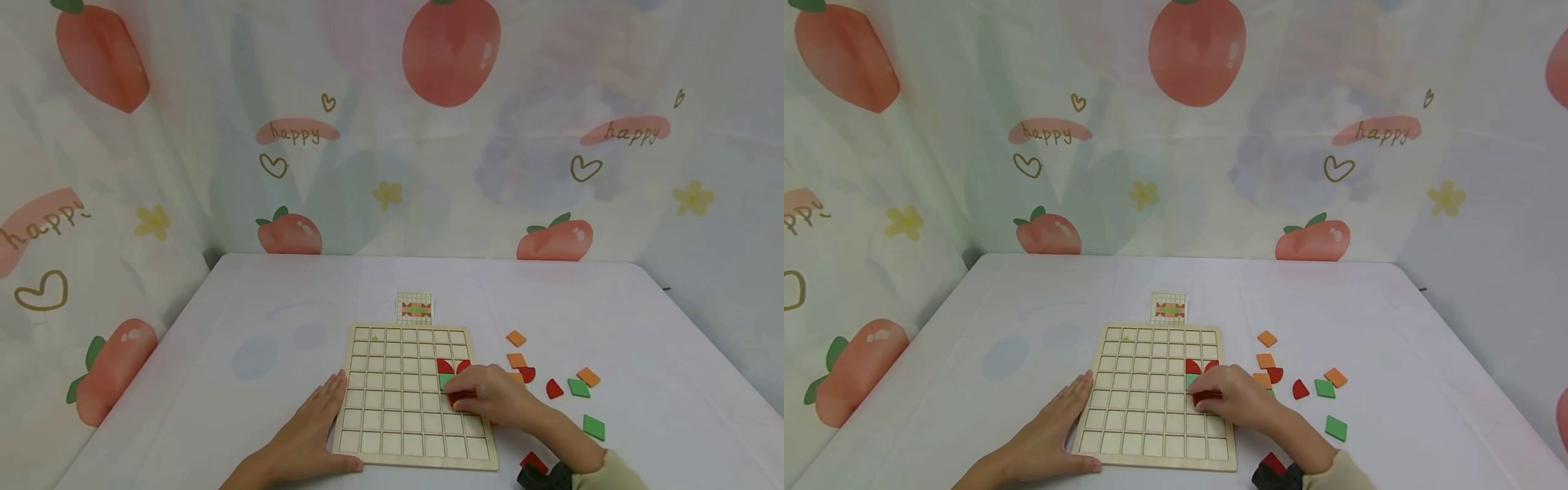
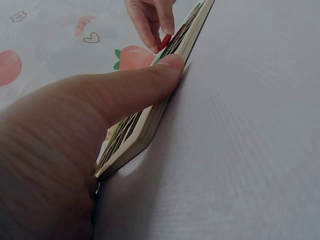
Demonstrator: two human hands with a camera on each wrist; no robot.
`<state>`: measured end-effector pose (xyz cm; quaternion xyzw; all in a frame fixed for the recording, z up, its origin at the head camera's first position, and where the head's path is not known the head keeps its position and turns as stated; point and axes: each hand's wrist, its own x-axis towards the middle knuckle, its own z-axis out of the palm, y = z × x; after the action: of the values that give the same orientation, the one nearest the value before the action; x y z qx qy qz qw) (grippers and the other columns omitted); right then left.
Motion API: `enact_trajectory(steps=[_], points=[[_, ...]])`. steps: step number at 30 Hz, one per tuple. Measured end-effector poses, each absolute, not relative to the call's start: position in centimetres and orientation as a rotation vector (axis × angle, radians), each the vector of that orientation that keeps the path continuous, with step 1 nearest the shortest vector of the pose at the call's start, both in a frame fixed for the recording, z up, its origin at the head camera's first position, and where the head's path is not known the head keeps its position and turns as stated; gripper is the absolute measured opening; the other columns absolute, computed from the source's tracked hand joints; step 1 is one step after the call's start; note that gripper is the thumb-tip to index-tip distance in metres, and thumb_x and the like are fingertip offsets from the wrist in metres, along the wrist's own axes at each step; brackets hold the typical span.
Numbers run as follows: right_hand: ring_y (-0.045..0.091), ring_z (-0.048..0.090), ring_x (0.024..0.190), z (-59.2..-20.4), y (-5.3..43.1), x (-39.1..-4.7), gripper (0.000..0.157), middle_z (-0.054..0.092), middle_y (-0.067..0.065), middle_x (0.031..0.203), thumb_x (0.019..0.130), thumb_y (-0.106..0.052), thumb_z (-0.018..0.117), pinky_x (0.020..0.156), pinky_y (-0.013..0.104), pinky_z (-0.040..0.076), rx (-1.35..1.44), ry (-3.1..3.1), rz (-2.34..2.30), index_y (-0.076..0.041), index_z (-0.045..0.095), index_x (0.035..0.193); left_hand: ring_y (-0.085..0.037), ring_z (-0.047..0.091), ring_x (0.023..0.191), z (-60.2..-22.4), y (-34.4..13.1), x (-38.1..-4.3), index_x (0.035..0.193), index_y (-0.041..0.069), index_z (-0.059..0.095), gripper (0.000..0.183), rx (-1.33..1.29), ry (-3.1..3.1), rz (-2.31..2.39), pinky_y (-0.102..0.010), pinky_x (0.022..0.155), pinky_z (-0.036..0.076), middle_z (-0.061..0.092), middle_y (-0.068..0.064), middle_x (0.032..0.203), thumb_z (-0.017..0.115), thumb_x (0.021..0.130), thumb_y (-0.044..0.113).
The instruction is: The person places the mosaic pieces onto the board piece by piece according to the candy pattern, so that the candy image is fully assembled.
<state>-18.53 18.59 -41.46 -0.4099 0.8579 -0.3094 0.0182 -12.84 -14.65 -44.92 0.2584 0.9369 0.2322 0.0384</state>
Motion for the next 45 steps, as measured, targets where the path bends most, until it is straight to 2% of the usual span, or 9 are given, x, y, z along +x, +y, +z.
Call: enact_trajectory(steps=[7,23,45], points=[[0.009,0.059,0.088,-41.61,18.3,-18.39,0.023,0.067,-0.006,0.095,0.079,-0.007,0.071,0.076,0.027,0.051,-1.307,2.637,-0.985,-0.009,0.071,0.101,-0.024,0.008,0.138,-44.77,-14.61,-12.86,0.146,-0.002,0.011,0.118,0.807,2.885,0.703,-0.045,0.109,0.015,0.008,-0.011,0.152,0.054,0.068,0.076],[0.009,0.06,0.089,-41.8,17.98,-18.3,0.023,0.068,-0.005,0.095,0.077,-0.009,0.073,0.075,0.026,0.052,-1.216,2.654,-1.047,-0.009,0.072,0.1,-0.023,0.007,0.138,-44.78,-14.65,-13.02,0.146,-0.001,0.01,0.118,0.797,2.887,0.698,-0.043,0.109,0.014,0.007,-0.011,0.152,0.053,0.068,0.077],[0.007,0.061,0.088,-41.91,17.75,-18.04,0.02,0.068,-0.006,0.092,0.077,-0.013,0.074,0.073,0.026,0.052,-1.119,2.626,-1.097,-0.011,0.073,0.097,-0.026,0.008,0.138,-44.84,-14.62,-12.9,0.145,-0.003,0.011,0.117,0.797,2.874,0.7,-0.047,0.108,0.016,0.008,-0.014,0.152,0.055,0.069,0.075]])
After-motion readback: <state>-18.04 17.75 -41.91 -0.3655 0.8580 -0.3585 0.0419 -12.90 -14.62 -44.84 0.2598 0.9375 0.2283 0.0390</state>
